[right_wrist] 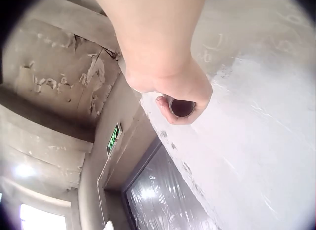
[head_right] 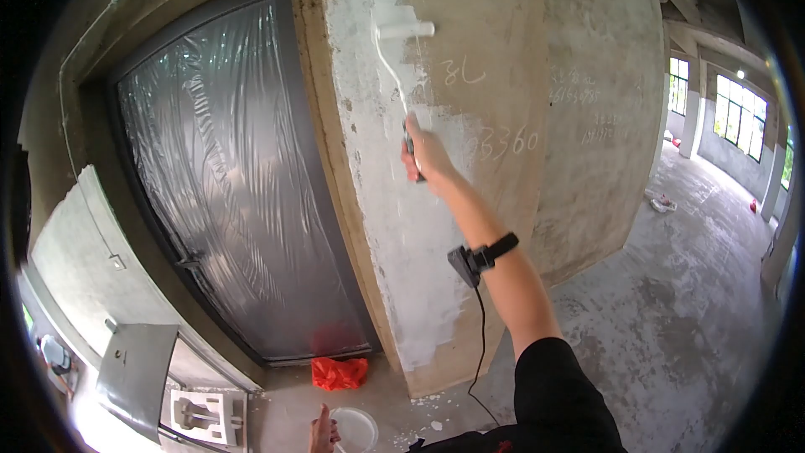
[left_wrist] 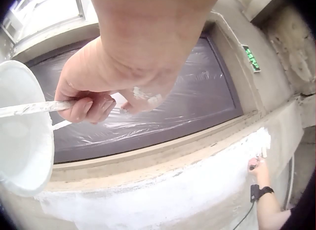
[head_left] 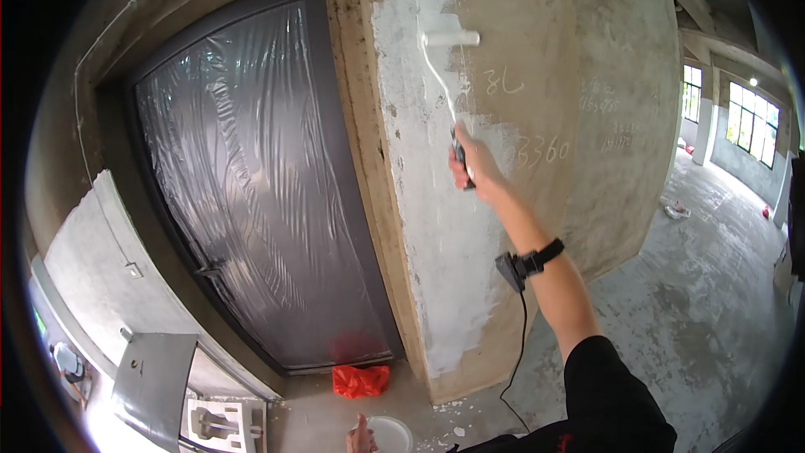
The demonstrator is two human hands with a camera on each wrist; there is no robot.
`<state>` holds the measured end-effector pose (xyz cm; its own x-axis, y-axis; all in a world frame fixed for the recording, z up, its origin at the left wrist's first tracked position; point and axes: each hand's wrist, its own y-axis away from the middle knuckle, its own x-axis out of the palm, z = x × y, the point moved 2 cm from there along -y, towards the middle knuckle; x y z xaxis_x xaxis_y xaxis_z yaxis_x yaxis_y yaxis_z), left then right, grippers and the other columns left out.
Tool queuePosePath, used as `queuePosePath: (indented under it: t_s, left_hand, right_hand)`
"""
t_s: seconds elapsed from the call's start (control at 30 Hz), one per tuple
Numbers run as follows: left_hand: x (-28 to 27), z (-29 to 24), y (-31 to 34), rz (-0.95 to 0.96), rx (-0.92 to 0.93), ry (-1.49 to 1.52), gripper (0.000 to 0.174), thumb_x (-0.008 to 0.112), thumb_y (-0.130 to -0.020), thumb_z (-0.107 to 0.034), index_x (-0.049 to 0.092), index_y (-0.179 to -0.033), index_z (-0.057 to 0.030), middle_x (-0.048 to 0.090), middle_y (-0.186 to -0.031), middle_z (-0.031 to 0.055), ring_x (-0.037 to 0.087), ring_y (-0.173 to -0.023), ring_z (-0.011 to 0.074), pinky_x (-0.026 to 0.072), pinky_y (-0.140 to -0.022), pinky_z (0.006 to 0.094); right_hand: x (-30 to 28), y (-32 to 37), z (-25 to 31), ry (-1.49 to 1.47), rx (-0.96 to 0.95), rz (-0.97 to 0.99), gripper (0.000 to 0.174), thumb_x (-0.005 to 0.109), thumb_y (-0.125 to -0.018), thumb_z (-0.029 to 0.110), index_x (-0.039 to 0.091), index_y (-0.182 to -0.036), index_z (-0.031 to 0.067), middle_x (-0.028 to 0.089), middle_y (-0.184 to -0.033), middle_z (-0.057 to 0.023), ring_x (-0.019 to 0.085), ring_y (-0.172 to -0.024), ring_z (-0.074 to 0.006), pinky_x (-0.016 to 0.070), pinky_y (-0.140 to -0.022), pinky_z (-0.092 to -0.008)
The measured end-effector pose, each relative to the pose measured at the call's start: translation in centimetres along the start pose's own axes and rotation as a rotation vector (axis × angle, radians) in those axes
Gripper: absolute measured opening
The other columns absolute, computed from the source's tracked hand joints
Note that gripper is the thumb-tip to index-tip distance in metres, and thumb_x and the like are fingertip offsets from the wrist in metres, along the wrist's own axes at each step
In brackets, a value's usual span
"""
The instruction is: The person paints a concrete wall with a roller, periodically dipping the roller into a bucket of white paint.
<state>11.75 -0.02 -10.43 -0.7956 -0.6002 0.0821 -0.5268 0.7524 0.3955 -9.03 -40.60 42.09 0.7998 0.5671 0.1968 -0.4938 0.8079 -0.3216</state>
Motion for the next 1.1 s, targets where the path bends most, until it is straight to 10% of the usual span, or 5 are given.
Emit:
queuePosePath:
  t_s: [0.2,0.57,0.83,1.1]
  left_hand:
    - [-0.4,2.8,-1.1,-0.107,0.194,-0.218,0.046,0.041,-0.097,-0.035,0.043,-0.136,-0.0120,0.037,-0.061,-0.0064,0.030,-0.049,0.0039,0.0267,-0.042,0.0199]
    - [3.7,-6.0,2.8,-0.204,-0.173,0.065,0.061,0.055,-0.083,-0.061,0.049,-0.074,-0.0004,0.030,-0.048,-0.0047,0.026,-0.036,0.0072,0.0240,-0.035,0.0236]
    - [4.8,-7.6,4.4,-0.234,-0.118,0.052,0.060,0.054,-0.084,-0.059,0.049,-0.073,-0.0005,0.030,-0.047,-0.0048,0.027,-0.035,0.0074,0.0249,-0.034,0.0239]
    - [4.5,-7.7,4.9,-0.263,-0.108,0.001,0.058,0.053,-0.086,-0.057,0.048,-0.073,-0.0008,0.029,-0.047,-0.0050,0.026,-0.034,0.0072,0.0246,-0.033,0.0239]
  right_hand:
    - [-2.0,5.1,-8.8,0.010,0.126,-0.045,0.057,0.043,-0.088,0.061,0.044,-0.066,0.0085,0.038,-0.047,0.0010,0.034,-0.035,-0.0098,0.0286,-0.035,-0.0265]
    - [-4.3,16.7,-24.6,-0.010,0.347,-0.109,0.057,0.038,-0.091,0.059,0.041,-0.064,0.0091,0.035,-0.046,0.0024,0.032,-0.034,-0.0090,0.0270,-0.033,-0.0255]
    - [-6.0,24.4,-37.6,-0.058,0.630,-0.116,0.056,0.036,-0.088,0.066,0.038,-0.065,0.0150,0.031,-0.046,0.0041,0.028,-0.035,-0.0073,0.0226,-0.033,-0.0245]
    - [-7.6,24.1,-42.5,0.018,0.429,-0.213,0.055,0.038,-0.090,0.062,0.038,-0.060,0.0152,0.033,-0.046,0.0045,0.030,-0.036,-0.0073,0.0238,-0.034,-0.0246]
